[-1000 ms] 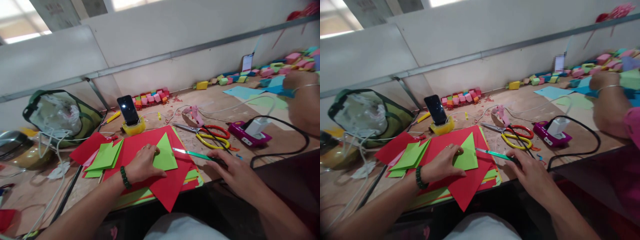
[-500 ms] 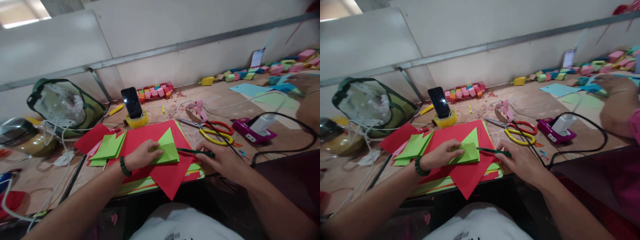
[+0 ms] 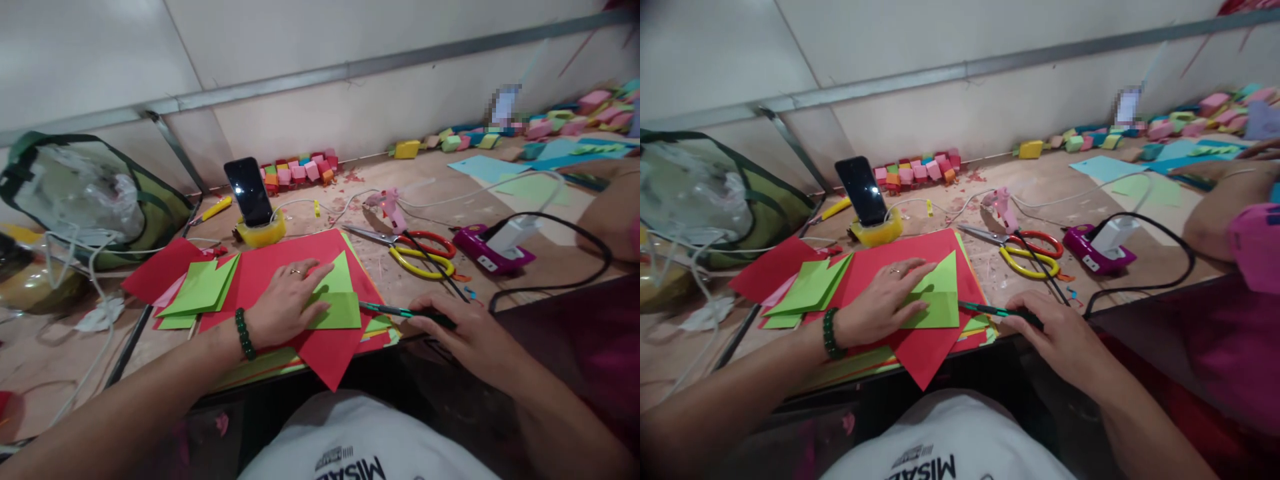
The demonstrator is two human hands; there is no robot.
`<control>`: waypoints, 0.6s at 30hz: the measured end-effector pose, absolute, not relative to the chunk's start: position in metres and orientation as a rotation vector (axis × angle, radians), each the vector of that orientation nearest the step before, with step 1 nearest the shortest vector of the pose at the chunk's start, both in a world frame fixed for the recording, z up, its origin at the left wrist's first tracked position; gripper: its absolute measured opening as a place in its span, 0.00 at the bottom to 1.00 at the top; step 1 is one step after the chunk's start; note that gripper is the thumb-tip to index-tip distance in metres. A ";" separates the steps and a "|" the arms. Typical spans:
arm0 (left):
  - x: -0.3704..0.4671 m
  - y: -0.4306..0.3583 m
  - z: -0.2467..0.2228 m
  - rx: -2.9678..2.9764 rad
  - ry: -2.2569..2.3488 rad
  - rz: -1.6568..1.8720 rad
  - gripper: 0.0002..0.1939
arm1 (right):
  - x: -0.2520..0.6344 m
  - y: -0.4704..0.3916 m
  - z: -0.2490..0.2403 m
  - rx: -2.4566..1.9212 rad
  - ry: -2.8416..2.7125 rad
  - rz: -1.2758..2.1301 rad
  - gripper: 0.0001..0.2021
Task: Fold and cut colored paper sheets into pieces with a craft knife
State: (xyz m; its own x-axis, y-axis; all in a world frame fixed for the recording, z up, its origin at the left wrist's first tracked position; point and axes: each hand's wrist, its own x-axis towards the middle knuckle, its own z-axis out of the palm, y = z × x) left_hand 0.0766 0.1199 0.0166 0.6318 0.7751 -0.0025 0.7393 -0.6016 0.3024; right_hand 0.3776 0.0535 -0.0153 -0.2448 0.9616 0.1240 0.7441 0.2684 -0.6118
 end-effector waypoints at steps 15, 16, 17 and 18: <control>0.067 0.129 -0.009 2.697 0.901 -0.091 0.27 | 0.374 0.048 -0.014 -1.408 -2.176 0.691 0.12; 0.067 0.129 -0.009 2.696 0.903 -0.095 0.27 | 0.374 0.048 -0.015 -1.405 -2.178 0.696 0.12; 0.068 0.129 -0.009 2.696 0.907 -0.097 0.27 | 0.373 0.049 -0.015 -1.401 -2.182 0.704 0.12; 0.068 0.129 -0.009 2.696 0.909 -0.097 0.27 | 0.373 0.049 -0.016 -1.394 -2.185 0.711 0.12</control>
State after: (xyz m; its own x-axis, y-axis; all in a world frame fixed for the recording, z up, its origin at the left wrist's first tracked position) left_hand 0.0678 0.1294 -0.0090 0.7981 0.5821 -0.1555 0.6018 -0.7573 0.2536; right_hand 0.3734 0.0490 -0.0164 -0.3880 0.9167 0.0958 0.6845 0.3562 -0.6360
